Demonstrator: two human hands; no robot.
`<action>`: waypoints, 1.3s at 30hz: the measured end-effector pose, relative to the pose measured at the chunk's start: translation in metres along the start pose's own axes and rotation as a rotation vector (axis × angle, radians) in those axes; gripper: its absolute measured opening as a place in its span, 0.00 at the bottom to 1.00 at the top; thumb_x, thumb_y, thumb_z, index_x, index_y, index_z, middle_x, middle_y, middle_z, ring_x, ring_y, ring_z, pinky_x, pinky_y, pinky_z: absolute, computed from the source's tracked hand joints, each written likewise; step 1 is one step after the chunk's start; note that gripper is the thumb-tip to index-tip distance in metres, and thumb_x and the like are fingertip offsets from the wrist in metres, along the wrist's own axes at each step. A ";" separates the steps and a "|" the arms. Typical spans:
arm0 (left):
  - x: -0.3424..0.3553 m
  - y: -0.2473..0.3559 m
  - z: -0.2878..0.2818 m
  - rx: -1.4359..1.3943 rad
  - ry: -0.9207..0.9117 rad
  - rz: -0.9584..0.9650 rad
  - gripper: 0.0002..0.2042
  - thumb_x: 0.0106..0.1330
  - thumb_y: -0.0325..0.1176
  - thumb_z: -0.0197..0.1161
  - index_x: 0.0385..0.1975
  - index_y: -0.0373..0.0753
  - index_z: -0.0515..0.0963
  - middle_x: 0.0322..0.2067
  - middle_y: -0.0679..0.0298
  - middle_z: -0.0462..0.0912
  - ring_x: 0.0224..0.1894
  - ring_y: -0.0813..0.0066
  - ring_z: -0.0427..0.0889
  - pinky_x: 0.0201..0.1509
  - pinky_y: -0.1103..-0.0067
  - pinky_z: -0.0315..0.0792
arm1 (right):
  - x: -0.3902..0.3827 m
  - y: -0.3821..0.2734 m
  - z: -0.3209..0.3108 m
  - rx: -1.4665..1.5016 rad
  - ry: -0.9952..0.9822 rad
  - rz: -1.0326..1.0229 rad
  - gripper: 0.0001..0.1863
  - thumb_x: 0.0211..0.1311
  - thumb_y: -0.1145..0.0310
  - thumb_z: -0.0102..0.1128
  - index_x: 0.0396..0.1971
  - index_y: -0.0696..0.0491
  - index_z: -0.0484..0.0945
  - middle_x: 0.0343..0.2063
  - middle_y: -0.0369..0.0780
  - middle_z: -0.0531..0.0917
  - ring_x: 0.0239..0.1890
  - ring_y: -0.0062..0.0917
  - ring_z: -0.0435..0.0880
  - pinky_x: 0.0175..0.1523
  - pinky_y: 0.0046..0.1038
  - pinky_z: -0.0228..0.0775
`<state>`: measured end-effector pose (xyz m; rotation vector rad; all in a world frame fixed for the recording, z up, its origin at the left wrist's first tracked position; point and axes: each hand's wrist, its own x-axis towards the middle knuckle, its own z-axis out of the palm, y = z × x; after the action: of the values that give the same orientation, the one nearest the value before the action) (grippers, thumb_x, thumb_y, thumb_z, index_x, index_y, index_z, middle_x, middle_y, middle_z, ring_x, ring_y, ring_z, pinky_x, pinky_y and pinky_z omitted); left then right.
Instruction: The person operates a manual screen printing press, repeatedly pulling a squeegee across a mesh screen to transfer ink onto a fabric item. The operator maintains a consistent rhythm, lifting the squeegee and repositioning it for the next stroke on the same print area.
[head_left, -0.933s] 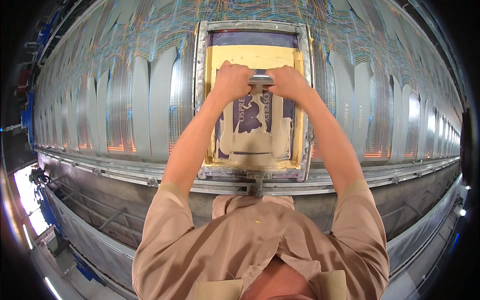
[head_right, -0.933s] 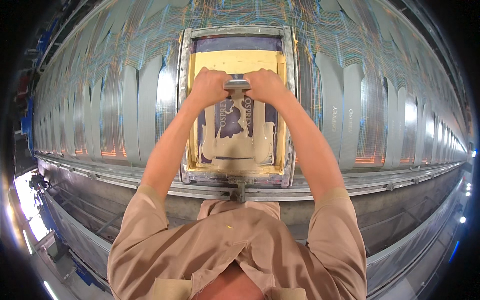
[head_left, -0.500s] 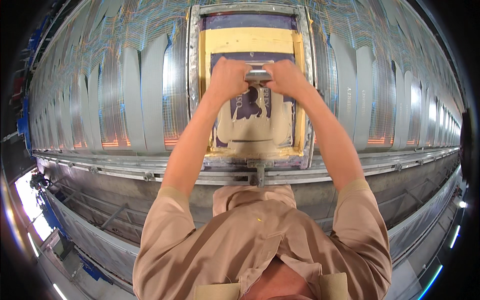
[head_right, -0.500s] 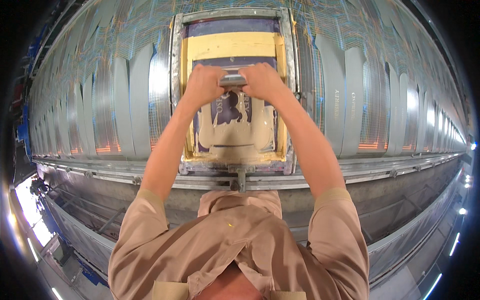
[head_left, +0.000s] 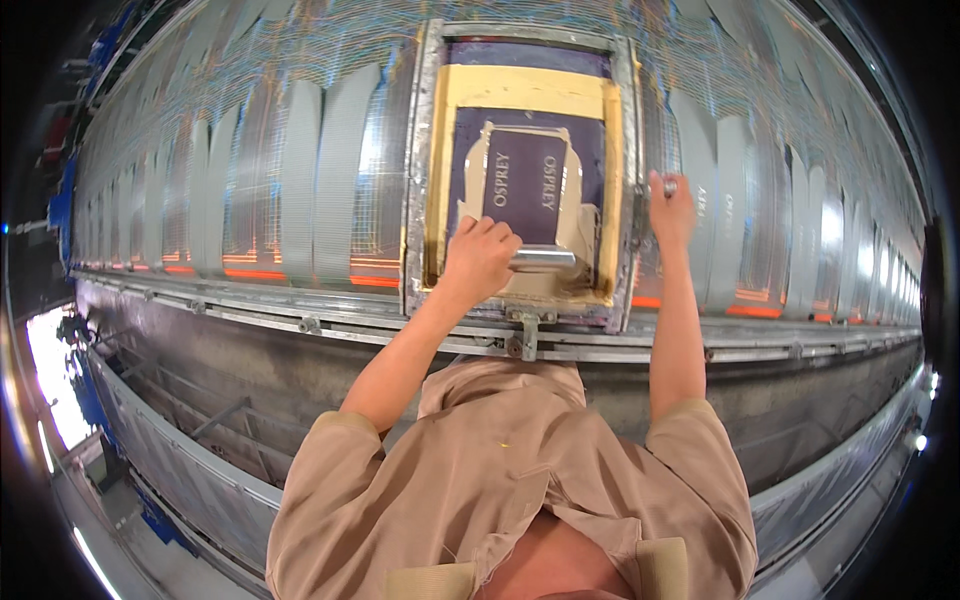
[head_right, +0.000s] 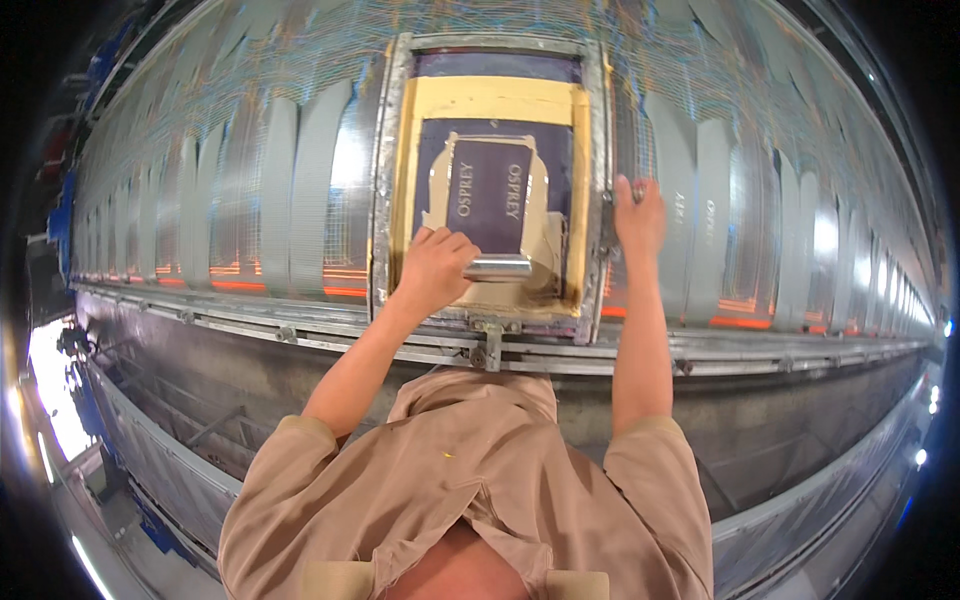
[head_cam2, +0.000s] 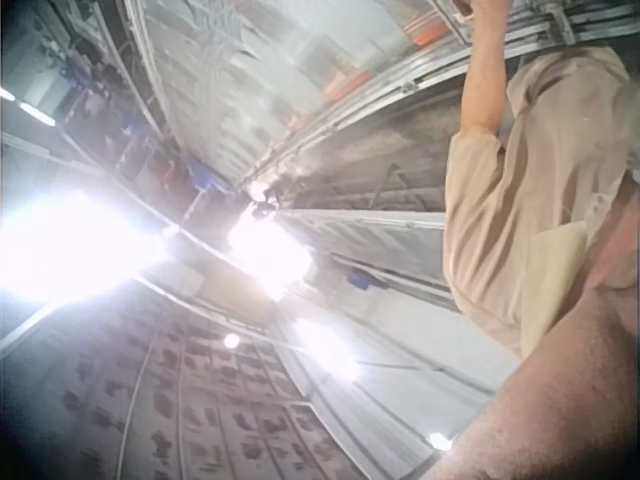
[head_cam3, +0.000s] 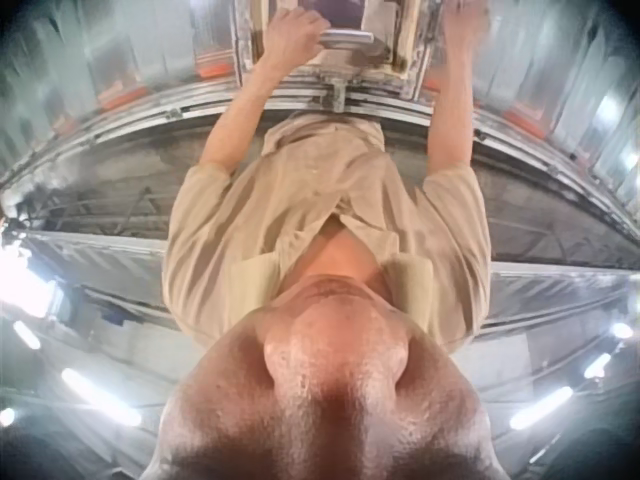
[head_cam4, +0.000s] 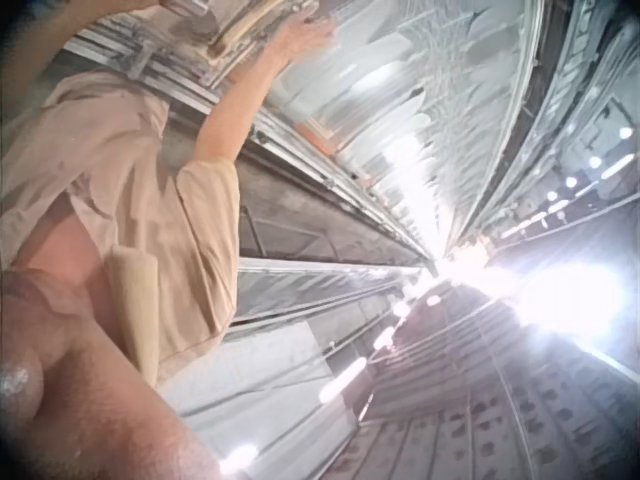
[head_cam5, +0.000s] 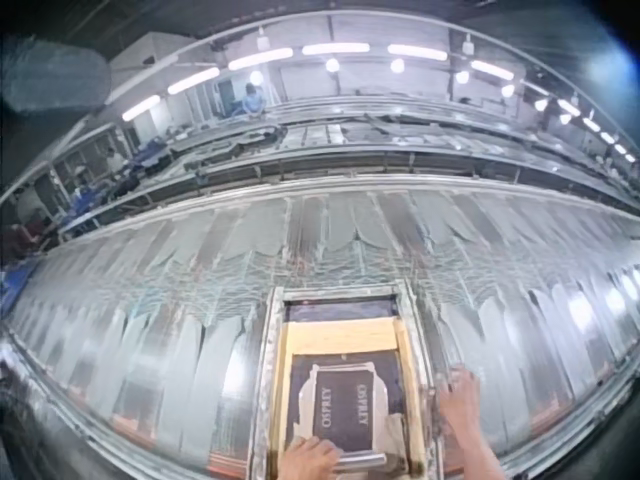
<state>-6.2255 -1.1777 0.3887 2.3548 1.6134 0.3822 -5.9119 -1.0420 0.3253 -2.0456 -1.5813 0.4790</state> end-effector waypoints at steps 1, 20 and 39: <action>-0.001 -0.001 0.004 -0.006 0.009 0.007 0.16 0.42 0.29 0.74 0.35 0.45 0.84 0.36 0.69 0.83 0.43 0.67 0.81 0.50 0.69 0.68 | 0.004 0.013 0.008 0.097 -0.107 0.069 0.21 0.71 0.52 0.62 0.40 0.58 0.84 0.35 0.50 0.87 0.41 0.45 0.85 0.47 0.40 0.74; -0.155 -0.235 -0.146 0.019 0.077 -0.079 0.14 0.43 0.25 0.70 0.32 0.46 0.86 0.33 0.70 0.85 0.39 0.65 0.81 0.49 0.69 0.69 | -0.130 -0.237 0.173 0.565 -0.129 0.115 0.18 0.71 0.56 0.63 0.31 0.58 0.80 0.22 0.43 0.77 0.27 0.29 0.72 0.37 0.34 0.67; -0.187 -0.300 -0.159 0.063 0.073 0.018 0.12 0.42 0.28 0.72 0.30 0.45 0.83 0.32 0.68 0.83 0.38 0.66 0.80 0.48 0.66 0.67 | -0.150 -0.284 0.186 0.224 -0.180 0.069 0.16 0.70 0.55 0.64 0.44 0.52 0.84 0.25 0.40 0.84 0.26 0.25 0.79 0.38 0.33 0.72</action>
<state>-6.6075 -1.2379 0.4163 2.4305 1.6608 0.4320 -6.2788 -1.0987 0.3369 -1.9356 -1.4843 0.8478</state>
